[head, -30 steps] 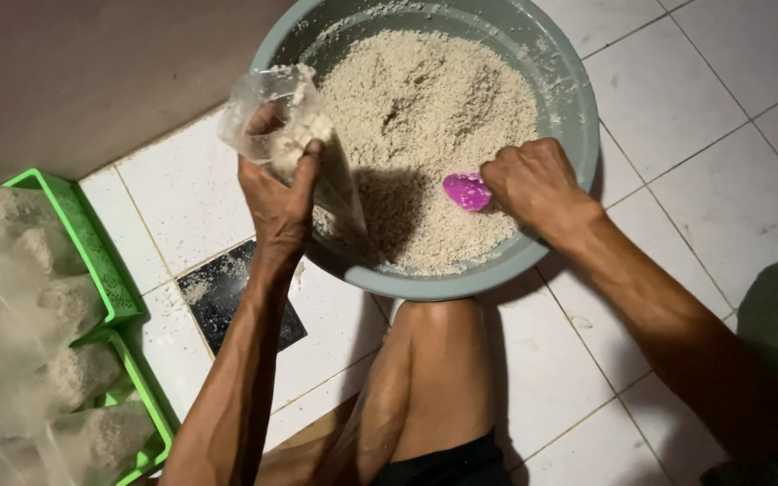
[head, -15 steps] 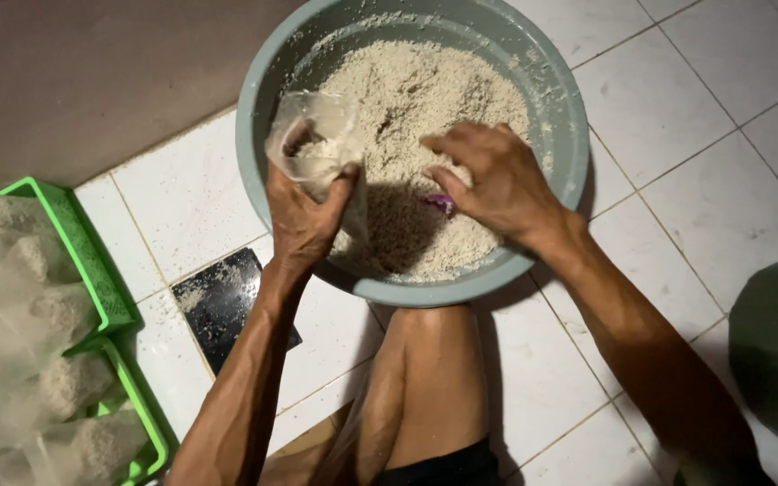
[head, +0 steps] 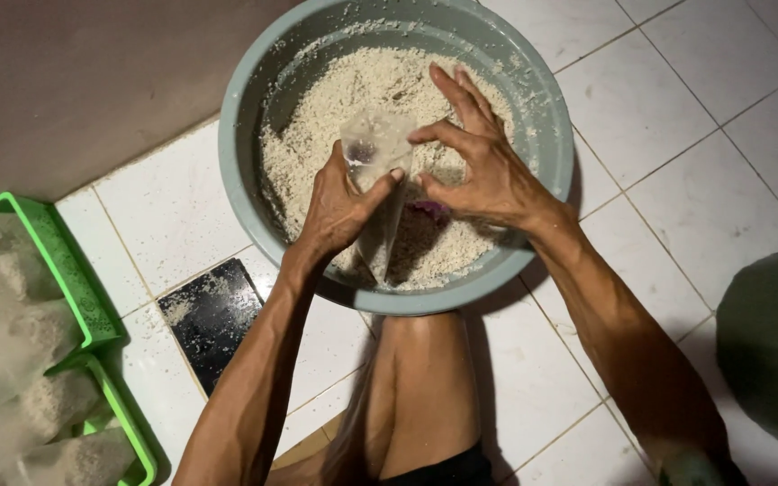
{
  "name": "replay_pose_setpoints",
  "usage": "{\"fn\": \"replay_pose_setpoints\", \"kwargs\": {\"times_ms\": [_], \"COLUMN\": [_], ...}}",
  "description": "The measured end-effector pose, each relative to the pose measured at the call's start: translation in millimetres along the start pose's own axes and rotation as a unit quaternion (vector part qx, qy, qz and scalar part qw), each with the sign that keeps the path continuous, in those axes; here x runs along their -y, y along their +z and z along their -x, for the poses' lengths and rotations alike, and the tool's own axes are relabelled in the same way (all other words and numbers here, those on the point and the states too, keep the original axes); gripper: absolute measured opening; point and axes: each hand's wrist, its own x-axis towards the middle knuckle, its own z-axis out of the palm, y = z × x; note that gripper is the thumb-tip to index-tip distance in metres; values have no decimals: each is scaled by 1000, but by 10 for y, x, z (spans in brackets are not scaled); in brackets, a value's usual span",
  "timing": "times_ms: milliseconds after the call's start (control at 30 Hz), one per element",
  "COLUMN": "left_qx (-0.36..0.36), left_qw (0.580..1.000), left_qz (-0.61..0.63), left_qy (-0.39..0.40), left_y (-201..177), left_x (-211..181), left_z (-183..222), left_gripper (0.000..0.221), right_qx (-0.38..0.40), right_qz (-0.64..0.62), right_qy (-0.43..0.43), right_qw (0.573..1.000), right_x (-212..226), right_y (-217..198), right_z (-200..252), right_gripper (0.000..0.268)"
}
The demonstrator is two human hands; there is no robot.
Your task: The person fills small plastic bags with a grain-like mixture from a large basin using a scoop, weighs each bag on a digital scale, and folds the tops of the bags closed.
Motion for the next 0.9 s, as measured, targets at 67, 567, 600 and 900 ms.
{"fn": "replay_pose_setpoints", "kwargs": {"times_ms": [67,567,600,900], "left_qx": [6,-12,-11,-114], "left_qw": [1000,998,998,994], "left_qz": [-16,-8,-7,-2], "left_qy": [-23,-60,-60,-4], "left_y": [36,169,215,313], "left_x": [70,-46,11,-116], "left_z": [-29,-19,-30,168], "left_gripper": [102,100,100,55], "right_qx": [-64,-104,-104,11], "right_qz": [2,-80,-79,-84], "right_qy": [6,-28,-27,-36], "right_qw": [998,991,991,996], "right_x": [-89,299,276,206], "right_y": [37,-94,-82,-80], "right_z": [7,-46,-65,-253], "right_gripper": [23,33,33,4]}}
